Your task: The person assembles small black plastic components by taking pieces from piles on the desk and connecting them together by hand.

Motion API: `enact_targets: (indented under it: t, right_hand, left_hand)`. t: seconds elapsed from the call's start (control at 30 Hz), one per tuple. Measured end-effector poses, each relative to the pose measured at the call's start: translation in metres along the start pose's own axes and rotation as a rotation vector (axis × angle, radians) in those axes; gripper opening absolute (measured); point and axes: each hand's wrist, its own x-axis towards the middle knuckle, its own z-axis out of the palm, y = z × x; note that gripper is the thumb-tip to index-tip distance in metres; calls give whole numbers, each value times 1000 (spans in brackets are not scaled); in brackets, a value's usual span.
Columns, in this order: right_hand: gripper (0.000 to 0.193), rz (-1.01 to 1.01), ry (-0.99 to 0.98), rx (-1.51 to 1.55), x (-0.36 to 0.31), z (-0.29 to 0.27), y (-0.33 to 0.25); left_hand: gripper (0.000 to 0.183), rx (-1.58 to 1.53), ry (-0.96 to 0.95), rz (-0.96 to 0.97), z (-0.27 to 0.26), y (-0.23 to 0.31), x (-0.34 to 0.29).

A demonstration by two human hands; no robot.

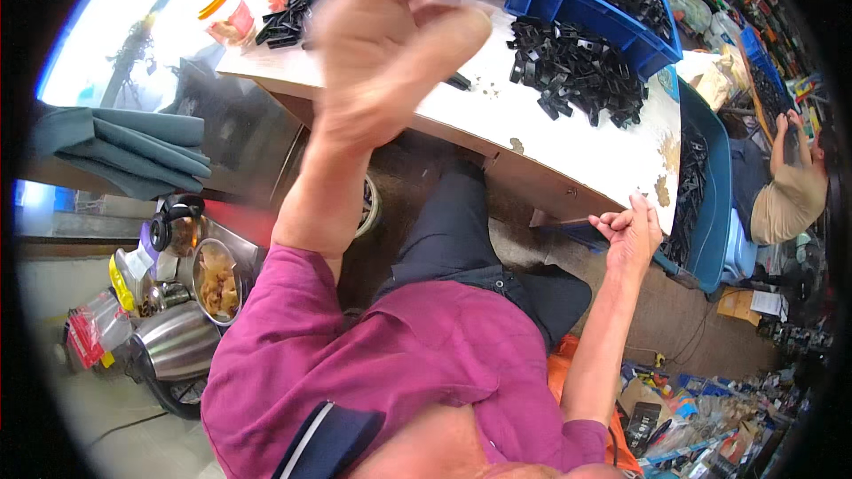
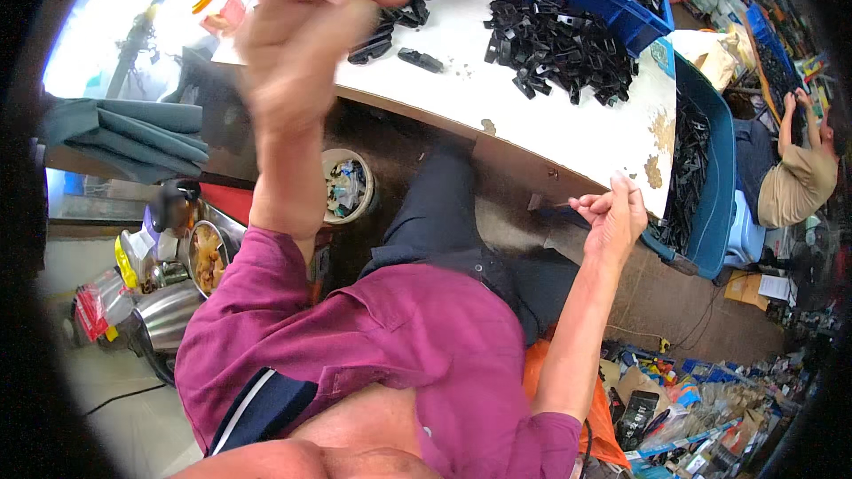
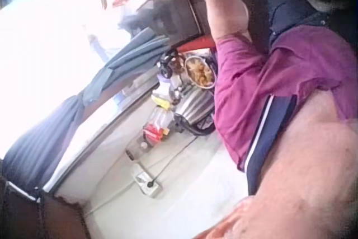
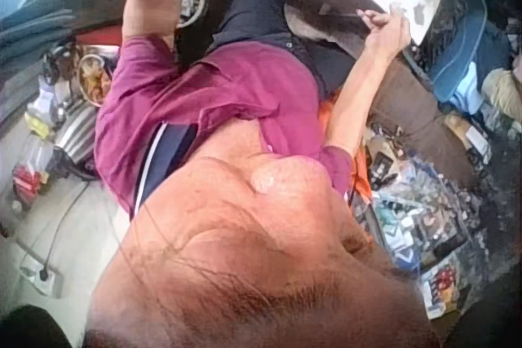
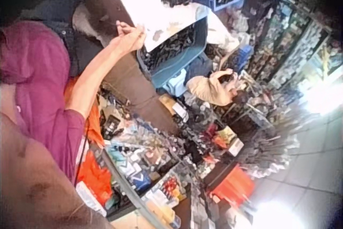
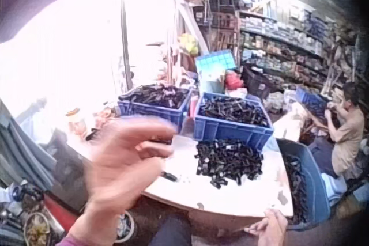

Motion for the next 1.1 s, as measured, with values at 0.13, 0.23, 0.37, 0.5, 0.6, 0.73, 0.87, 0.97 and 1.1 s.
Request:
enact_targets:
  t: [0.13, 0.23, 0.37, 0.5, 0.6, 0.73, 0.87, 0.97, 1.1]
  right_hand:
    - [21, 3, -126, -4, 8, 25, 0]
    - [24, 16, -144, -38, 18, 44, -5]
    - [27, 22, -189, -185, 32, 71, -7]
    - [34, 31, -236, -415, 44, 99, -3]
    - [34, -20, -234, -580, 46, 116, 1]
    - [33, -45, -222, -853, 48, 131, 3]
    - [32, -102, -175, -1131, 44, 148, 5]
    - [28, -154, -203, -1211, 50, 149, 9]
    - [28, -293, -235, -1224, 64, 144, 24]
  left_hand:
    - [27, 813, -115, -65, -36, -123, -66]
    - [26, 1107, -166, -113, -29, -138, -93]
    - [30, 1297, -215, -240, -16, -155, -92]
    - [30, 1266, -224, -164, -12, -166, -90]
    - [20, 1192, -216, -84, -11, -180, -91]
    - [16, 1087, -199, 6, -10, -188, -92]
    - [20, 1120, -173, -48, -5, -178, -90]
    - [23, 1037, -11, 36, 9, -163, -89]
    - [26, 863, -38, 56, 35, -161, -94]
